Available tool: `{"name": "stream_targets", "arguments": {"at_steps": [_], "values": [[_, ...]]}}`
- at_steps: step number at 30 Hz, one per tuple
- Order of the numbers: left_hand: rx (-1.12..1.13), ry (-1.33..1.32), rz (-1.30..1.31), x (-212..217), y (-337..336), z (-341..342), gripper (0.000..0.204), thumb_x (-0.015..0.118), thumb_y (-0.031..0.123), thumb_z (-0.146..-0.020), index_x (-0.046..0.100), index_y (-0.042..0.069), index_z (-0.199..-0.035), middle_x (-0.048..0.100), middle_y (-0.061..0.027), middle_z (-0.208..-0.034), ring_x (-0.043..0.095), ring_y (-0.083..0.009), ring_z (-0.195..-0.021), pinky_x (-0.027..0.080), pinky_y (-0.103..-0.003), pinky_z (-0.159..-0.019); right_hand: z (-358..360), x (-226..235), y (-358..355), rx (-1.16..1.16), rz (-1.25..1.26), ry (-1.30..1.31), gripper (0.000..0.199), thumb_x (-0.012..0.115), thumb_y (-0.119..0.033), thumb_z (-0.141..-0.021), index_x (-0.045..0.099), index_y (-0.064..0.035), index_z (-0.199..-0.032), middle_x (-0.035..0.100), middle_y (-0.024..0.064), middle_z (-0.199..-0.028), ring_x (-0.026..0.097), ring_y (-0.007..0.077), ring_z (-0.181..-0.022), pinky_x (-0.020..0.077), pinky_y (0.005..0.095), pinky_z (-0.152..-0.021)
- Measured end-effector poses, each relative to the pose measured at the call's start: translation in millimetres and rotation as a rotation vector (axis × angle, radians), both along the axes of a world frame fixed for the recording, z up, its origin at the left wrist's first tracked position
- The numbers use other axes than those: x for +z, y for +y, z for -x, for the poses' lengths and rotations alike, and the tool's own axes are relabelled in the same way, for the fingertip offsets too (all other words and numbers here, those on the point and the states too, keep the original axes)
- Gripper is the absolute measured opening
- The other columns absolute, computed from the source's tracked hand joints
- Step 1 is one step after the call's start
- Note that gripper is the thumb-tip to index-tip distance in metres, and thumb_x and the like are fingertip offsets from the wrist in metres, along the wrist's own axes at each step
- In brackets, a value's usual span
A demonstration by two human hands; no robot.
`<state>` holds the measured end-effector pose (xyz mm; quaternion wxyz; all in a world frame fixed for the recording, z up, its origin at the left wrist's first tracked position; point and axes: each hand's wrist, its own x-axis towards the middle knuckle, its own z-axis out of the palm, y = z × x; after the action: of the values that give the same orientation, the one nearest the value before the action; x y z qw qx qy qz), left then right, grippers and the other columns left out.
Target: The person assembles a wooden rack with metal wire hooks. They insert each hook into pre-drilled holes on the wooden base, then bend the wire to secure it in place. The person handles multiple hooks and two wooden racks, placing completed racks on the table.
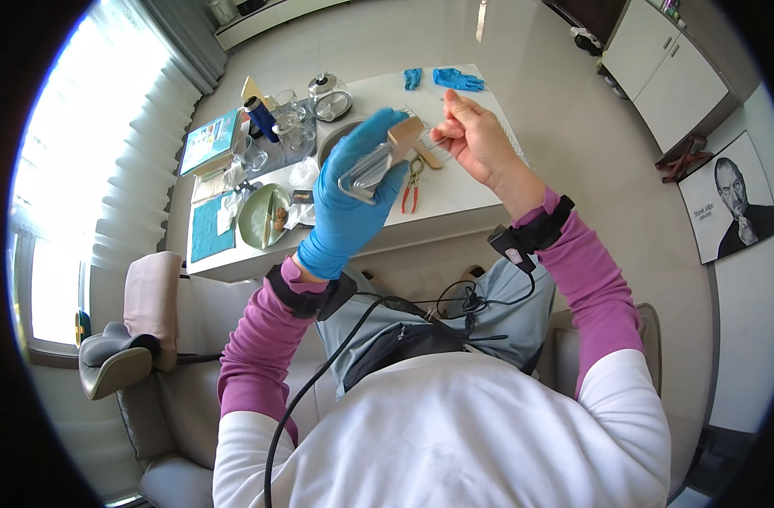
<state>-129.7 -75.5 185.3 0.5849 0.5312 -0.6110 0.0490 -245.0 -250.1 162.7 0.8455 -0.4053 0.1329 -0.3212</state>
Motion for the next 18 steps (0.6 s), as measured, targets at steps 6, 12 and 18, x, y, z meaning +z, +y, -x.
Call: {"name": "stream_targets", "arguments": {"at_steps": [6,12,18], "values": [[-0.539,0.396,-0.244,-8.2,11.4,-35.2,0.074,0.079,0.022,-0.079,0.042,0.001,-0.14,0.033,-0.0132,-0.152,0.037,-0.0263,-0.137,0.03,-0.042,-0.114,16.9,15.6,-13.5,-0.183,0.177,-0.095,0.035,0.055,-0.03,-0.099,0.05,-0.0091,-0.072,0.029,-0.0049,-0.06,0.031,0.0086,-0.056,0.0392,0.0277,-0.062],[-0.948,1.05,-0.563,-28.4,11.1,-73.7,0.071,0.061,0.047,-0.091,0.04,0.002,-0.142,0.045,-0.0167,-0.143,0.044,-0.0268,-0.132,0.037,-0.04,-0.109,23.3,16.9,0.5,-0.155,0.615,0.025,0.032,0.055,-0.027,-0.1,0.054,-0.0055,-0.077,0.037,-0.0042,-0.06,0.037,0.0073,-0.058,0.0409,0.0258,-0.063],[-0.644,0.749,-0.949,-15.4,11.0,-59.0,0.076,0.064,0.038,-0.091,0.029,0.002,-0.148,0.048,-0.0128,-0.135,0.053,-0.0195,-0.119,0.044,-0.03,-0.101,24.9,24.5,18.5,-0.078,0.924,0.16,0.029,0.055,-0.029,-0.099,0.059,-0.0044,-0.085,0.048,-0.0033,-0.066,0.044,0.0059,-0.062,0.0393,0.0221,-0.06]]}}
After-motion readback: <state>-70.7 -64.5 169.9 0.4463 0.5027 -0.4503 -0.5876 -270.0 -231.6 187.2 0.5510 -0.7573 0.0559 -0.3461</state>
